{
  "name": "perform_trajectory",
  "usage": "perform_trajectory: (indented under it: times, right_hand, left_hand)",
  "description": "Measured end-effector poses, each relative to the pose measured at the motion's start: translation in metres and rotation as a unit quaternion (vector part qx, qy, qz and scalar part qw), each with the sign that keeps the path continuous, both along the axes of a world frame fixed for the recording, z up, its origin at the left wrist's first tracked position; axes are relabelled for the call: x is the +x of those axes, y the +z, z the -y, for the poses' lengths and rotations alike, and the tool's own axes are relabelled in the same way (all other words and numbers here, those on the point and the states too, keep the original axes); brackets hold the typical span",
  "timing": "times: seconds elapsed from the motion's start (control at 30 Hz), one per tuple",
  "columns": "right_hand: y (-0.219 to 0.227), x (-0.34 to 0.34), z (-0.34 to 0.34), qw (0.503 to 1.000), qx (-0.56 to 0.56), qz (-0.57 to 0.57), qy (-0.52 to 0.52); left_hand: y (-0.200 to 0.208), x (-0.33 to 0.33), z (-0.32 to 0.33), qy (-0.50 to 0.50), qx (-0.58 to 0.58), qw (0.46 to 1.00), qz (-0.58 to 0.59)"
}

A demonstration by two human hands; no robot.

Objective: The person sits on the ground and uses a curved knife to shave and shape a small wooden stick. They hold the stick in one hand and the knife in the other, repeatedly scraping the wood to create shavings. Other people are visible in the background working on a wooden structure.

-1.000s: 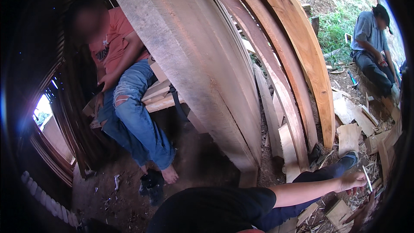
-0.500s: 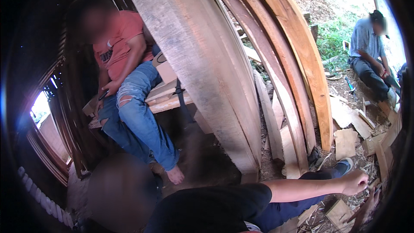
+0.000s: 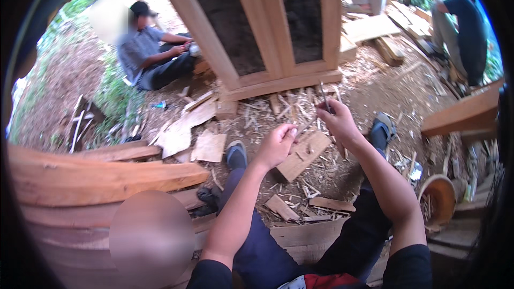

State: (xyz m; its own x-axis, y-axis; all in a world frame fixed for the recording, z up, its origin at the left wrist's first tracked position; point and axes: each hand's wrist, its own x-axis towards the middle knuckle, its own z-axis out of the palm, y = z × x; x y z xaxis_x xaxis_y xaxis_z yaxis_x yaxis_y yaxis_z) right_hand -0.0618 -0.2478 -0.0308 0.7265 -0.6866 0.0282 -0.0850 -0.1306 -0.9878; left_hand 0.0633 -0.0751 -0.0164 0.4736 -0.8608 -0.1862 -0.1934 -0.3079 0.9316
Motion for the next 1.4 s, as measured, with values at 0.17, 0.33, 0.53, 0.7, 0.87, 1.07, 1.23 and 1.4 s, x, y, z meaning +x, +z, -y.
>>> perform_trajectory:
  times: [0.17,0.33,0.53,0.7,0.87,1.07,1.23,1.4]
  right_hand:
    - [-0.024,-0.024,0.023,0.998,-0.030,-0.025,-0.042]
    - [-0.008,-0.023,0.015,0.986,-0.091,-0.045,-0.134]
    - [0.002,-0.017,-0.002,0.944,-0.304,-0.127,0.016]
    - [-0.001,-0.015,-0.031,0.906,-0.392,-0.132,0.087]
    - [0.000,-0.016,-0.046,0.901,-0.407,-0.135,0.070]
    - [0.002,-0.017,-0.056,0.888,-0.424,-0.166,0.072]
    - [-0.006,-0.018,-0.053,0.877,-0.459,-0.138,0.032]
    - [-0.005,-0.010,-0.045,0.882,-0.460,-0.106,0.014]
  left_hand:
    - [0.002,-0.028,0.034,-0.040,0.138,0.977,-0.155]
    - [-0.010,-0.017,0.030,0.002,0.062,0.985,-0.158]
    - [-0.021,-0.006,0.024,0.117,-0.088,0.966,-0.212]
    - [-0.017,-0.003,0.016,0.123,-0.130,0.944,-0.278]
    - [-0.016,-0.005,0.012,0.150,-0.121,0.950,-0.247]
    - [-0.016,-0.005,0.006,0.133,-0.146,0.943,-0.267]
    - [-0.018,-0.007,0.005,0.129,-0.130,0.937,-0.298]
    - [-0.013,-0.013,0.009,0.128,-0.166,0.923,-0.322]
